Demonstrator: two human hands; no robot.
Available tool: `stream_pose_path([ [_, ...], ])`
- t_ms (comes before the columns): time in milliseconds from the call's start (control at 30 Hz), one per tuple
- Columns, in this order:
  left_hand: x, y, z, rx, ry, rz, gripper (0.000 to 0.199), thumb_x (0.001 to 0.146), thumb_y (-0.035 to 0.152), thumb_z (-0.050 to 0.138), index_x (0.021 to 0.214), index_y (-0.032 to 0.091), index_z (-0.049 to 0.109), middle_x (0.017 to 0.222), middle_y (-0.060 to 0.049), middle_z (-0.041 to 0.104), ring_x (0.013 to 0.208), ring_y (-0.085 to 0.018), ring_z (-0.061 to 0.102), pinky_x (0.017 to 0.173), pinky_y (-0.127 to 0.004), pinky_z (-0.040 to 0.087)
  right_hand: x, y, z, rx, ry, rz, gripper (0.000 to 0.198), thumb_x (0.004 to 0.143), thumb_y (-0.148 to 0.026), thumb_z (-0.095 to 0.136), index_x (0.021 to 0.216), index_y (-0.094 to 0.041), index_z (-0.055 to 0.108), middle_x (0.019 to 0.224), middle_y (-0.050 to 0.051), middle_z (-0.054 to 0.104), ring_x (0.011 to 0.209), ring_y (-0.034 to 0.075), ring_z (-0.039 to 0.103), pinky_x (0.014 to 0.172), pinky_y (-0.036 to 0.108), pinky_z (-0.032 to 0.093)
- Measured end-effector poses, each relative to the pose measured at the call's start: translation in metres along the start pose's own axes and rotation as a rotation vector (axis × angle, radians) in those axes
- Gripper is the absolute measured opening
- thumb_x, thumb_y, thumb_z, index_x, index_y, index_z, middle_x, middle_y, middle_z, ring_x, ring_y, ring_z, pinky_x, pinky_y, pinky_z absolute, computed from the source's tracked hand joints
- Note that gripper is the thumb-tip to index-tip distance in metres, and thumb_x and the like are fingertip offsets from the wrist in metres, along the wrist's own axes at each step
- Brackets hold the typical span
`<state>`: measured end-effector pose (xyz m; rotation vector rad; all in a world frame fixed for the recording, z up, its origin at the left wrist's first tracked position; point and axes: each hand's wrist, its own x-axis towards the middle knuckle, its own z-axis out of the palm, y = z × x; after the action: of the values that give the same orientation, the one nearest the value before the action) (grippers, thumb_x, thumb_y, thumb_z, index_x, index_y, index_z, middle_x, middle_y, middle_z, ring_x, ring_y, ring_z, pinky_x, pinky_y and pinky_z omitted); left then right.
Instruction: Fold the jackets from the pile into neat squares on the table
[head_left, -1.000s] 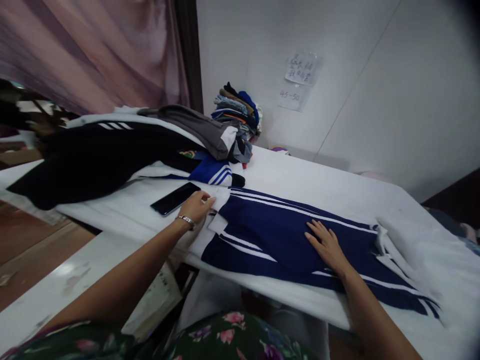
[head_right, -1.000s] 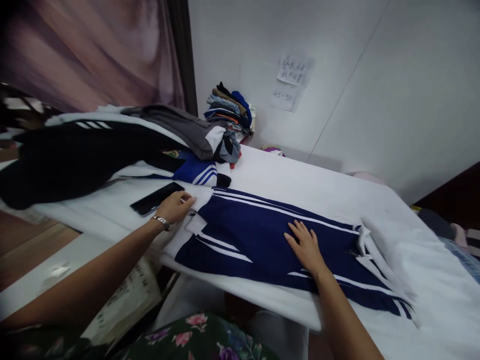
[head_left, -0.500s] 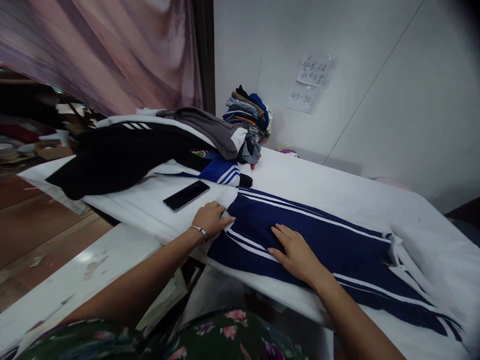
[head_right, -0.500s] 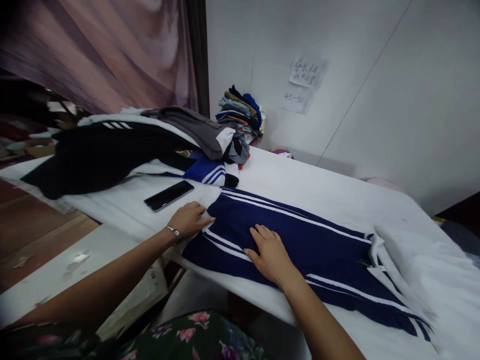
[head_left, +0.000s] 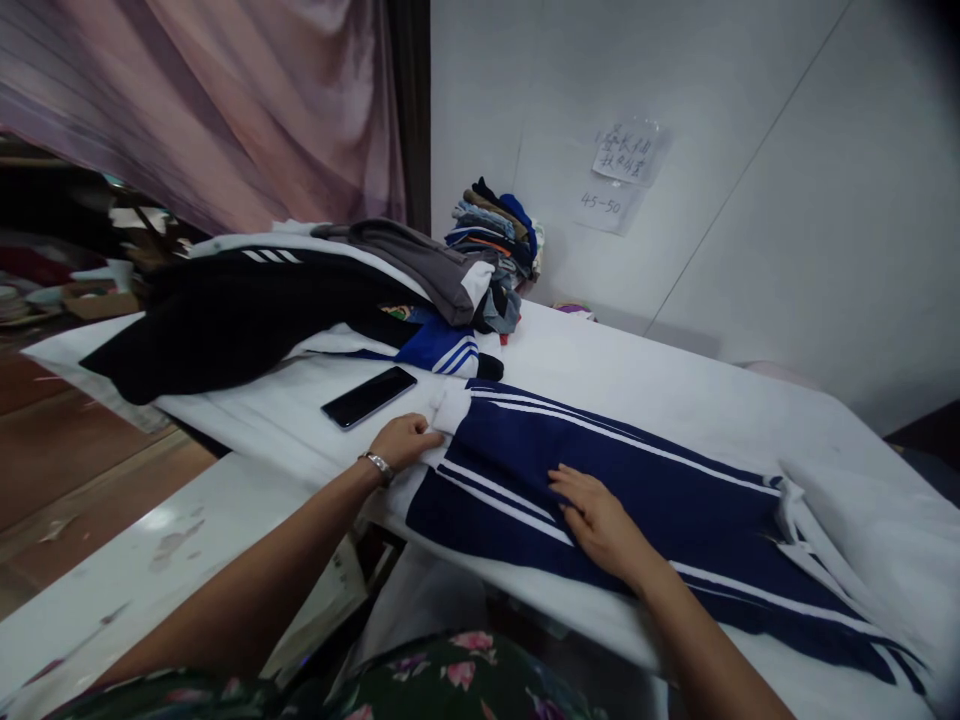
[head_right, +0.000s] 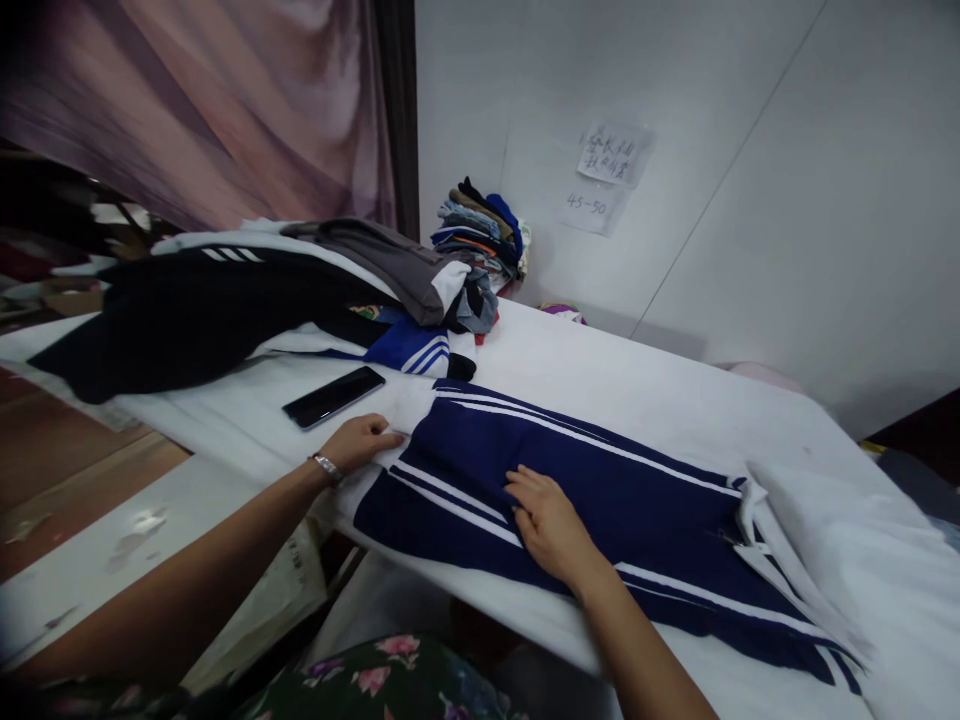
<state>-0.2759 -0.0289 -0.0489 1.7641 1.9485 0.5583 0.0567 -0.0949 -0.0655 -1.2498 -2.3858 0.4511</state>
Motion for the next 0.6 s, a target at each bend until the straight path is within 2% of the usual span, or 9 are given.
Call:
stream_pose_path([
  [167,-0.005,0.004,0.002,0.063,0.035,0.040,0.028,0.067,0.037,0.051,0.051,0.022,0.035,0.060,0.002,0.048,0.062,-0.015,0.047,0.058,-0.028,0.032,-0.003,-0.002,0.009,0.021,-0.094,0.002,0.044,0.080,-0.012,0.046,0.120,-0.019,0.062,0.137,0.009,0.053,0.135,0.024,0.038,0.112,0.050,0.028],
  [267,-0.004,0.002,0.001,0.051,0.045,0.029,0.023,0.068,0.038,0.051,0.054,0.022,0.042,0.063,0.001,0.053,0.066,-0.016,0.051,0.060,-0.028,0.036,-0.003,-0.003,0.005,0.009,-0.133,0.014,0.045,0.081,-0.013,0.045,0.123,-0.020,0.061,0.139,0.008,0.050,0.137,0.024,0.034,0.114,0.050,0.025],
  [333,-0.001,-0.001,0.000,0.019,0.046,-0.006,0.015,0.068,0.036,0.052,0.067,0.021,0.055,0.072,-0.001,0.060,0.071,-0.018,0.056,0.063,-0.028,0.041,-0.003,-0.006,0.001,-0.005,-0.163,0.020,0.043,0.086,-0.022,0.046,0.127,-0.020,0.058,0.142,0.008,0.048,0.139,0.025,0.031,0.114,0.052,0.023],
  [367,0.000,-0.003,0.000,-0.017,0.044,-0.030,0.021,0.070,0.036,0.051,0.080,0.021,0.060,0.079,-0.002,0.064,0.075,-0.018,0.058,0.066,-0.029,0.043,-0.004,-0.008,-0.001,-0.008,-0.179,0.021,0.042,0.089,-0.028,0.047,0.129,-0.021,0.057,0.143,0.008,0.046,0.139,0.026,0.030,0.114,0.052,0.022],
  [433,0.003,-0.002,-0.001,-0.084,0.065,-0.065,0.041,0.074,0.037,0.049,0.109,0.018,0.059,0.099,-0.007,0.067,0.086,-0.021,0.062,0.074,-0.031,0.047,-0.004,-0.014,-0.004,-0.012,-0.214,0.027,0.047,0.091,-0.042,0.045,0.133,-0.021,0.053,0.145,0.009,0.043,0.140,0.026,0.027,0.115,0.052,0.020],
  [500,0.005,0.005,-0.002,-0.065,0.166,0.003,0.053,0.078,0.042,0.046,0.122,0.014,0.053,0.122,-0.013,0.060,0.105,-0.025,0.059,0.087,-0.036,0.046,-0.005,-0.020,-0.004,-0.027,-0.245,0.037,0.054,0.091,-0.051,0.044,0.137,-0.022,0.049,0.148,0.010,0.038,0.141,0.027,0.024,0.115,0.052,0.018],
  [600,0.003,0.029,-0.004,0.079,0.351,0.278,0.052,0.080,0.039,0.045,0.124,0.013,0.053,0.141,-0.015,0.045,0.128,-0.027,0.042,0.105,-0.040,0.034,-0.005,-0.025,0.000,-0.093,-0.272,0.046,0.061,0.090,-0.054,0.045,0.142,-0.022,0.042,0.151,0.011,0.031,0.143,0.028,0.019,0.115,0.053,0.013],
])
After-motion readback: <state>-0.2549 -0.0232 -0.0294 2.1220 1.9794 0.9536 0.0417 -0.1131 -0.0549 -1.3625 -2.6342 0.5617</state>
